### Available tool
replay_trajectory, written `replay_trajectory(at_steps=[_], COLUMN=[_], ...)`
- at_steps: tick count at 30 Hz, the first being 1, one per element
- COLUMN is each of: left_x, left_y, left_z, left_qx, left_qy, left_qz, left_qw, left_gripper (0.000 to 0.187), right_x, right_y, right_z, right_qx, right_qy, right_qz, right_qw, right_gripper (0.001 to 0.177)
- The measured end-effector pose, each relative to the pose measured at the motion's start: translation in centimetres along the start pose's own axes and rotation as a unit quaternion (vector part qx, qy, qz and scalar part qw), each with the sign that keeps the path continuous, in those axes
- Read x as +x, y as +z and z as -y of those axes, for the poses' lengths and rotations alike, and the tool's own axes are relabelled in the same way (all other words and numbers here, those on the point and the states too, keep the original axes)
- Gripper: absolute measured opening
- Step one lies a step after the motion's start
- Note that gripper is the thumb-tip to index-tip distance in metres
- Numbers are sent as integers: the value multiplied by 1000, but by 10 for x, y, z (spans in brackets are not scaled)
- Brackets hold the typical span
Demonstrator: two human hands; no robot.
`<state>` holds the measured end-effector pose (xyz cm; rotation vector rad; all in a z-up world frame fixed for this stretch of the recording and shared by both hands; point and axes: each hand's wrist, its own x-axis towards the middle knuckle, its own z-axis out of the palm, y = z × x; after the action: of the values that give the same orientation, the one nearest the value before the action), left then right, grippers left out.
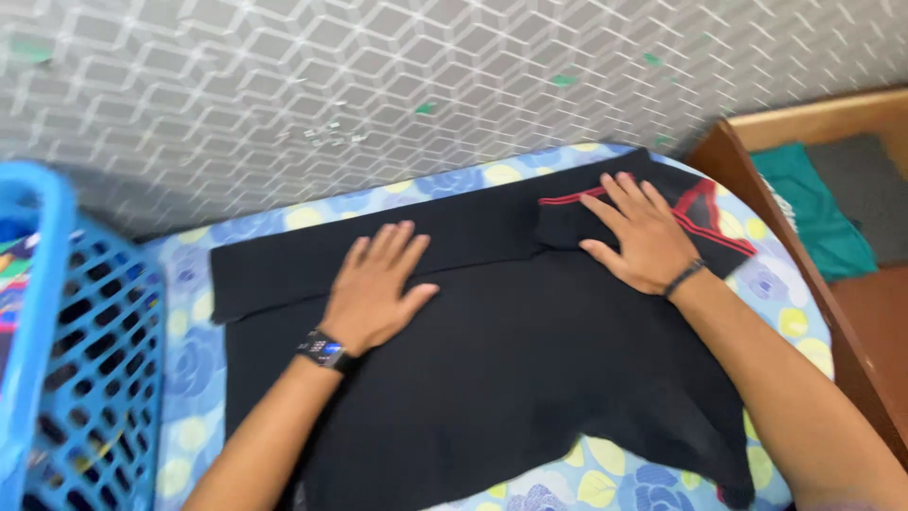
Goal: The person takes a black polo shirt from a blue laundry basket, lays it on a floral ironing board, and folds it neatly. The folded shirt is then placed into a wooden drawer.
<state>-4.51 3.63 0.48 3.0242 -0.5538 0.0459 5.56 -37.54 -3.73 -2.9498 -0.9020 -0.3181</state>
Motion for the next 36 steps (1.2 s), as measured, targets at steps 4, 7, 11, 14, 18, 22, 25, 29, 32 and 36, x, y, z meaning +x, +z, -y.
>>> replay_trajectory(at_steps=[4, 7, 11, 14, 18, 22, 25, 29, 32, 36], left_x=[-66, -93, -91, -78, -70, -69, -68, -58, -60, -82], left_y=[-9, 4, 43, 53, 49, 41, 14, 28, 30, -2], left_z=[86, 141, 190, 210, 213, 208, 200, 224, 205, 125], left_qx=[8, -80, -63, 24, -84, -83, -70, 45, 39, 179], left_qy=[-168, -264, -253, -287, -466, -444, -435, -423, -362, -299], left_qz=[-2, -36, -170, -233, -145, -217, -246, -295, -302, -242], left_qw=[986, 960, 950, 929, 869, 866, 863, 855, 881, 906], left_gripper=[63, 63, 47, 63, 47, 30, 26, 31, 31, 66], right_x=[3, 8, 23, 33, 44, 42, 42, 53, 49, 14], right_y=[0, 2, -3, 30, 19, 27, 33, 50, 32, -17], right_z=[1, -5, -40, -101, -115, -138, -149, -134, -89, -33], right_qx=[-38, 77, 43, 30, 125, 168, 236, 217, 90, -76], right_qy=[0, 14, 71, 297, 378, 261, 227, 197, 194, 192], right_qz=[13, 6, -165, -133, 25, -19, -124, -169, -125, -102], right_qw=[999, 997, 983, 945, 917, 950, 937, 941, 969, 973], right_gripper=[70, 60, 39, 71, 67, 59, 40, 41, 39, 50])
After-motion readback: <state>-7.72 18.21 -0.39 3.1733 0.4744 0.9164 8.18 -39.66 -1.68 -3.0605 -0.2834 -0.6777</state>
